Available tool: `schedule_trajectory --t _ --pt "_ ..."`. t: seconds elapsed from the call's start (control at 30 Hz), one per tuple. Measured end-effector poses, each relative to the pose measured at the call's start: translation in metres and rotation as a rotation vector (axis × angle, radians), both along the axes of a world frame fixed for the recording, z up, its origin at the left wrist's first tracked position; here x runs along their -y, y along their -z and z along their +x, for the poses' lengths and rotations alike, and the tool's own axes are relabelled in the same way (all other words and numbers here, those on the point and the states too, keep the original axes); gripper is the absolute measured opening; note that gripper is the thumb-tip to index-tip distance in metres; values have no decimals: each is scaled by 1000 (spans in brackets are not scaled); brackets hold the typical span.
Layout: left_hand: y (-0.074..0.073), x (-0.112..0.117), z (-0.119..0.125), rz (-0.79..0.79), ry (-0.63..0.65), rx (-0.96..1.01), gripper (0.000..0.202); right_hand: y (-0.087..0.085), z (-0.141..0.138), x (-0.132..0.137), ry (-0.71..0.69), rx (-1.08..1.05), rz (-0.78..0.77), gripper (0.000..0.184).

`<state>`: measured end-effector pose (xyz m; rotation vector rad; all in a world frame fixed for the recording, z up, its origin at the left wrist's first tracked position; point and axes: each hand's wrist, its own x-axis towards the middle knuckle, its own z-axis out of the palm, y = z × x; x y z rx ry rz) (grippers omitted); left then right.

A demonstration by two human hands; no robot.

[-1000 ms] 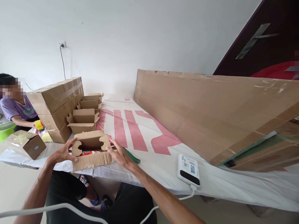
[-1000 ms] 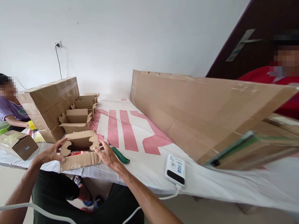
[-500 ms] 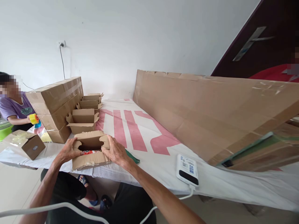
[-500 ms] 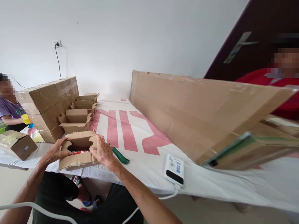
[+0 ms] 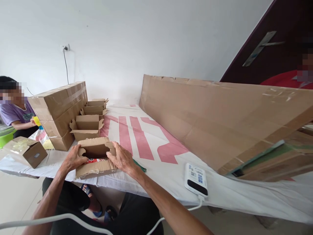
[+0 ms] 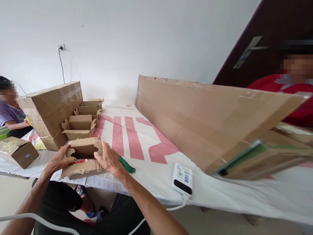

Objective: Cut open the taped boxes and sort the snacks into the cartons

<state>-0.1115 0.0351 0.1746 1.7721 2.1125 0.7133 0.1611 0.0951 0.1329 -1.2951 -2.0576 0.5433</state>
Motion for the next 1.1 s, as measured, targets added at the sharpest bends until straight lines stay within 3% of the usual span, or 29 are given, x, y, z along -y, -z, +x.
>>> schedule_trajectory --t 0.2,0.37,0.5,0.57,0.73,0.87,0.97,1.1 --pt "-8 20 -9 9 -43 294 76 0 22 -9 11 -146 -112 48" --pt "-2 25 -20 113 -60 407 65 9 33 -19 -12 -310 -84 49" --pt "4 20 -26 298 -15 231 55 20 37 -23 17 -320 -61 49" --pt "3 19 -25 310 8 93 50 24 38 -25 29 -302 -40 49" --pt "-12 13 -4 193 1 -227 50 29 29 -23 35 -252 -10 58" --pt "-22 5 20 -5 -28 -369 42 29 19 -17 56 -236 -16 66" --pt "-23 2 33 -92 -51 -449 31 29 18 -13 48 -239 -12 66" --pt "-22 1 43 -101 -94 -538 32 29 20 -8 50 -245 -10 66"
